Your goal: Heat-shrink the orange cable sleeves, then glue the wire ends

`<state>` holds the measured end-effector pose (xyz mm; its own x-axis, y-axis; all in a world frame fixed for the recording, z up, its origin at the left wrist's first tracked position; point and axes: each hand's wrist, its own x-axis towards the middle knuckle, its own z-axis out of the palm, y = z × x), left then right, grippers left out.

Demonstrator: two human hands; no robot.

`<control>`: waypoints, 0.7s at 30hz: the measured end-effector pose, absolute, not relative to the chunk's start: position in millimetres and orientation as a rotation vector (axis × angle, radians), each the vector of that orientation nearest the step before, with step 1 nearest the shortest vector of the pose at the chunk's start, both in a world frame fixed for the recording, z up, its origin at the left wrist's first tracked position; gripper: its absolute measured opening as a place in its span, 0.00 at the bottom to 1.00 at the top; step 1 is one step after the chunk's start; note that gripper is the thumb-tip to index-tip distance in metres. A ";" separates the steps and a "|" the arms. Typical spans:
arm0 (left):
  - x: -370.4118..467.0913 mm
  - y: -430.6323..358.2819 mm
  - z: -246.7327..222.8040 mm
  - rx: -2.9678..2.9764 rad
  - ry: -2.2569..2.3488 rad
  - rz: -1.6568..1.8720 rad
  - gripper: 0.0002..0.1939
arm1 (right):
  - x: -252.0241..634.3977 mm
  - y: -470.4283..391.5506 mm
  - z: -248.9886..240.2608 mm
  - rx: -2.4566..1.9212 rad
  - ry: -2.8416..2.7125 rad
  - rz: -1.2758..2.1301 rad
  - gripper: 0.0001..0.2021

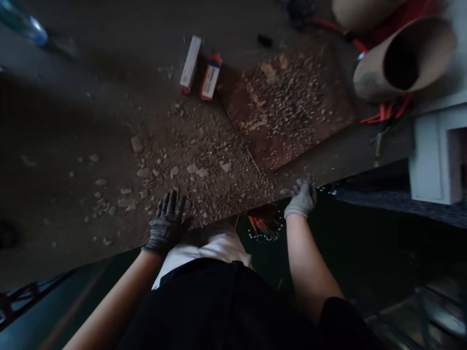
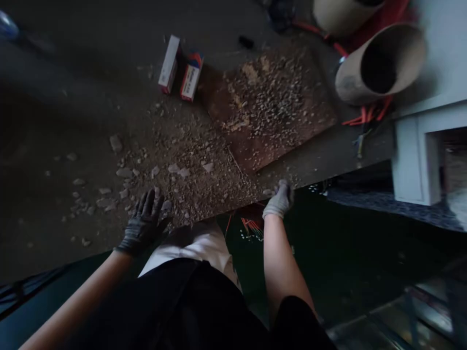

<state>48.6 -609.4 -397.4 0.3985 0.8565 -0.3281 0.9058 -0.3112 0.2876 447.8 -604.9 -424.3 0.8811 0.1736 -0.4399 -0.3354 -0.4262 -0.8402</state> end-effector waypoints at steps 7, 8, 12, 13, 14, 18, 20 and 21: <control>64.2 -592.3 -348.7 2.293 1.517 -0.113 0.27 | 428.6 -527.0 -414.2 -1.715 0.391 0.988 0.11; 64.4 -590.7 -344.0 2.283 1.523 -0.104 0.27 | 427.4 -522.2 -410.2 -1.684 0.406 1.013 0.11; 53.0 -591.9 -329.2 2.186 1.583 -0.051 0.26 | 430.2 -517.0 -386.1 -1.543 0.373 1.147 0.13; 47.8 -594.4 -326.7 2.153 1.611 -0.032 0.26 | 432.8 -513.9 -378.9 -1.481 0.324 1.183 0.15; 42.1 -597.7 -324.8 2.119 1.642 -0.010 0.26 | 436.1 -508.2 -371.7 -1.403 0.253 1.210 0.16; 21.5 -617.0 -323.5 1.979 1.749 0.068 0.28 | 457.2 -467.4 -340.4 -1.383 0.005 1.216 0.13; 12.9 -628.4 -325.0 1.911 1.766 0.084 0.28 | 473.6 -455.1 -319.4 -1.394 -0.124 1.212 0.14; 8.4 -634.0 -326.1 1.880 1.772 0.095 0.28 | 482.5 -455.3 -307.9 -1.354 -0.229 1.204 0.19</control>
